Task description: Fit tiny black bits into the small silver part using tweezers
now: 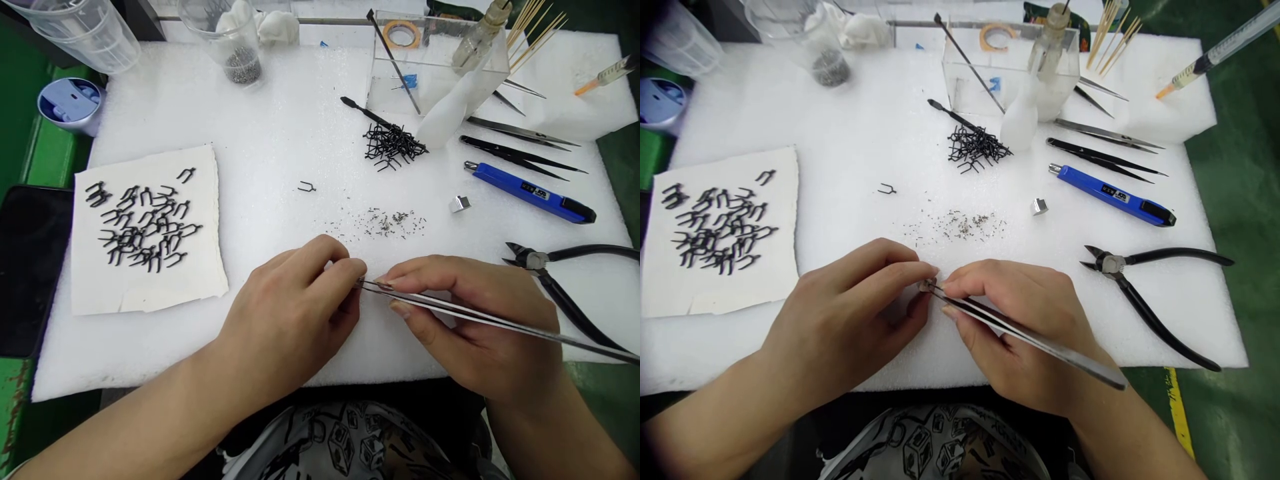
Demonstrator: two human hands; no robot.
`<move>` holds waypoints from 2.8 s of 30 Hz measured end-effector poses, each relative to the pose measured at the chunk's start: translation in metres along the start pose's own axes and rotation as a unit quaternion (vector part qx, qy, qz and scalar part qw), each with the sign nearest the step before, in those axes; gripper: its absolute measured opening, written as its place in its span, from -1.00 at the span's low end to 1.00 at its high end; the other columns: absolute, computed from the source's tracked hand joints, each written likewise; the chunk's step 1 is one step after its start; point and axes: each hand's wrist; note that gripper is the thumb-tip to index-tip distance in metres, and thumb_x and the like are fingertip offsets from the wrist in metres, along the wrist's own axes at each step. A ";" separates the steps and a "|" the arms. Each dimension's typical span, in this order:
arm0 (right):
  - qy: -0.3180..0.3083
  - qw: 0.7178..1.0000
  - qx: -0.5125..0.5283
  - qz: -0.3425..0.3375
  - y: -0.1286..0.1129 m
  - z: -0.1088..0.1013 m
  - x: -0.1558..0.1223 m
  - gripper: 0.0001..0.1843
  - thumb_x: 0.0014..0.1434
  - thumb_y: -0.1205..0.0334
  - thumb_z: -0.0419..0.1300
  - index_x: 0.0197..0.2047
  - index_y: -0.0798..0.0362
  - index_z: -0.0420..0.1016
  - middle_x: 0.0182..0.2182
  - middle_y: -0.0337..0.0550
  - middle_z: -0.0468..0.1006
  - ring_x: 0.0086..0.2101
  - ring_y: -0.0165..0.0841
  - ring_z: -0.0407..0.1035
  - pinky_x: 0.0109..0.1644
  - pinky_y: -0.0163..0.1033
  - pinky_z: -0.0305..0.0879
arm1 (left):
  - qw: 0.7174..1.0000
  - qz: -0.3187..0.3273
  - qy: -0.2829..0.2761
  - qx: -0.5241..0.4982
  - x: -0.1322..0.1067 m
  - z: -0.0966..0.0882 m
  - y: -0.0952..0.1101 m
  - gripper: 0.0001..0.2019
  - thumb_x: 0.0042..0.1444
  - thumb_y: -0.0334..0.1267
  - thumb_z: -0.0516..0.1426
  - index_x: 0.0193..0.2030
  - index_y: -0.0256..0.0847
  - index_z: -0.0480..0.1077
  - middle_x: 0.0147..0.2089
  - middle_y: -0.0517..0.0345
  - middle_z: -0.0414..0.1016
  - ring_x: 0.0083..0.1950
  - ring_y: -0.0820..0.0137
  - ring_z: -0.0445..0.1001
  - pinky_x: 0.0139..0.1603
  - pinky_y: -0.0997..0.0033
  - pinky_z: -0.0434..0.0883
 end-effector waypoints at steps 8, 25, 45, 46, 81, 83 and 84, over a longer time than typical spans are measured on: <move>-0.039 0.999 0.013 -0.029 -0.003 -0.001 0.004 -0.74 0.12 0.50 0.22 -0.17 -0.02 0.48 -0.16 -0.17 0.66 -0.18 -0.32 0.58 -0.12 -0.25 0.57 | 0.996 -0.018 -0.037 -0.077 0.003 0.000 -0.007 -0.82 0.13 -0.45 0.15 -0.16 -0.25 0.54 -0.42 0.24 0.47 -0.47 0.50 0.38 -0.46 0.46 0.34; -0.042 0.998 0.031 -0.038 0.000 0.001 0.002 -0.69 0.12 0.54 0.20 -0.14 -0.05 0.49 -0.13 -0.22 0.65 -0.15 -0.31 0.56 -0.03 -0.18 0.59 | 0.982 -0.085 -0.074 -0.154 0.008 -0.008 -0.003 -0.79 0.16 -0.44 0.12 -0.15 -0.17 0.53 -0.36 0.30 0.53 -0.40 0.55 0.43 -0.38 0.48 0.37; -0.049 0.996 0.054 -0.051 -0.001 -0.002 0.003 -0.72 0.23 0.53 0.15 -0.09 0.02 0.51 -0.15 -0.14 0.66 -0.11 -0.33 0.55 0.01 -0.18 0.56 | 0.977 -0.105 -0.090 -0.162 0.013 -0.010 -0.004 -0.80 0.14 -0.44 0.11 -0.21 -0.14 0.55 -0.38 0.28 0.55 -0.40 0.50 0.45 -0.39 0.45 0.37; -0.048 0.996 0.054 -0.056 0.000 -0.002 0.004 -0.72 0.21 0.55 0.16 -0.10 0.06 0.52 -0.15 -0.13 0.66 -0.11 -0.34 0.55 0.02 -0.20 0.56 | 0.977 -0.105 -0.088 -0.163 0.013 -0.010 -0.004 -0.80 0.14 -0.44 0.11 -0.21 -0.14 0.55 -0.37 0.28 0.55 -0.39 0.51 0.45 -0.38 0.46 0.37; 0.128 0.978 -0.084 0.144 0.002 0.009 0.014 -0.88 0.15 0.27 0.37 -0.19 -0.01 0.63 -0.28 -0.33 0.70 -0.31 -0.45 0.59 -0.25 -0.41 0.53 | 0.996 -0.086 -0.008 -0.020 0.000 -0.003 -0.003 -0.85 0.11 -0.23 0.26 -0.22 -0.25 0.51 -0.34 0.16 0.48 -0.43 0.44 0.41 -0.42 0.39 0.35; 0.123 0.978 -0.088 0.146 0.002 0.010 0.015 -0.89 0.15 0.26 0.37 -0.20 -0.02 0.64 -0.29 -0.35 0.70 -0.32 -0.47 0.59 -0.27 -0.43 0.52 | 0.996 -0.079 -0.011 -0.027 0.000 -0.003 -0.004 -0.87 0.13 -0.24 0.24 -0.22 -0.23 0.51 -0.33 0.17 0.49 -0.41 0.44 0.43 -0.41 0.40 0.35; 0.122 0.977 -0.088 0.148 0.002 0.010 0.015 -0.89 0.15 0.26 0.37 -0.20 -0.03 0.64 -0.30 -0.36 0.70 -0.33 -0.47 0.59 -0.28 -0.43 0.52 | 0.996 -0.078 -0.012 -0.030 -0.001 -0.003 -0.004 -0.87 0.14 -0.24 0.24 -0.21 -0.23 0.51 -0.32 0.17 0.50 -0.41 0.44 0.43 -0.40 0.40 0.35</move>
Point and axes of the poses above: each hand's wrist, its own x-axis towards the middle knuckle, its own z-axis out of the palm, y = z × x
